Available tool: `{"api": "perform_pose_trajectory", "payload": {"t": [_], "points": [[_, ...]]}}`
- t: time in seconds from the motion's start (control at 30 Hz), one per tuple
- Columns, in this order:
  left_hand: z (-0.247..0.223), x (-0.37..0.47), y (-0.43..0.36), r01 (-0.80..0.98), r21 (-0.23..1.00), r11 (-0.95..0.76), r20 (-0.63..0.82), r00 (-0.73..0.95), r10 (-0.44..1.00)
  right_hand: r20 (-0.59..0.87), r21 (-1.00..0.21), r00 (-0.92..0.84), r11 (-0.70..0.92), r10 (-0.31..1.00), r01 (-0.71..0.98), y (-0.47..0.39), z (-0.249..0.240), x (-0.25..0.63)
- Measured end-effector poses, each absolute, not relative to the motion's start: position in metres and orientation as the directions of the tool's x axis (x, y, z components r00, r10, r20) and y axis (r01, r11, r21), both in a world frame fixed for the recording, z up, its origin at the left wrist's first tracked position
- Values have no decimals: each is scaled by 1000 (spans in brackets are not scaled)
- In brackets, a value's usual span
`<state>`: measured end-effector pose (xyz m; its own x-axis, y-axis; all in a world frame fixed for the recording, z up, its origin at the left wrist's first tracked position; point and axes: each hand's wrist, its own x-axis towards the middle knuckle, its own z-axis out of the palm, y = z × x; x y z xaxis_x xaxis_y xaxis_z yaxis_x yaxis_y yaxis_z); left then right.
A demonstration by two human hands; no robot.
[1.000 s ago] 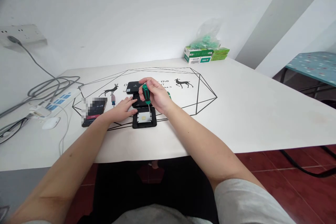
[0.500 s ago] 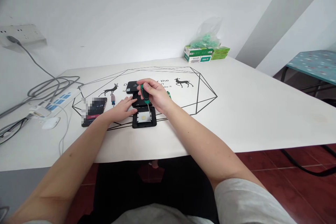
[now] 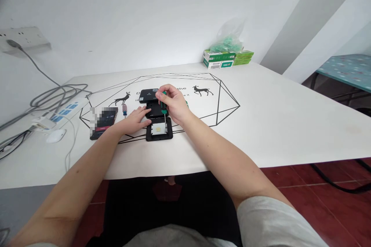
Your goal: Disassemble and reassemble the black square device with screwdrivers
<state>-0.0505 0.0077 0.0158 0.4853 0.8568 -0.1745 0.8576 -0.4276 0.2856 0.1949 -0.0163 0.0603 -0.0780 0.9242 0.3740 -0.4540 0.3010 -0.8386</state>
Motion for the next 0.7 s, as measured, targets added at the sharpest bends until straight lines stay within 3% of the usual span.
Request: {"api": "perform_pose_trajectory", "payload": {"t": [0.27, 0.5, 0.7], "points": [[19, -49, 5, 864, 285, -416, -192, 476, 858, 310, -847, -164, 193, 937, -495, -20, 60, 192], [19, -49, 5, 862, 284, -419, -194, 480, 856, 339, -834, -37, 282, 940, -475, -19, 60, 191], [15, -51, 9, 853, 296, -430, -167, 489, 856, 359, -838, -59, 294, 932, -460, -21, 62, 192]]}}
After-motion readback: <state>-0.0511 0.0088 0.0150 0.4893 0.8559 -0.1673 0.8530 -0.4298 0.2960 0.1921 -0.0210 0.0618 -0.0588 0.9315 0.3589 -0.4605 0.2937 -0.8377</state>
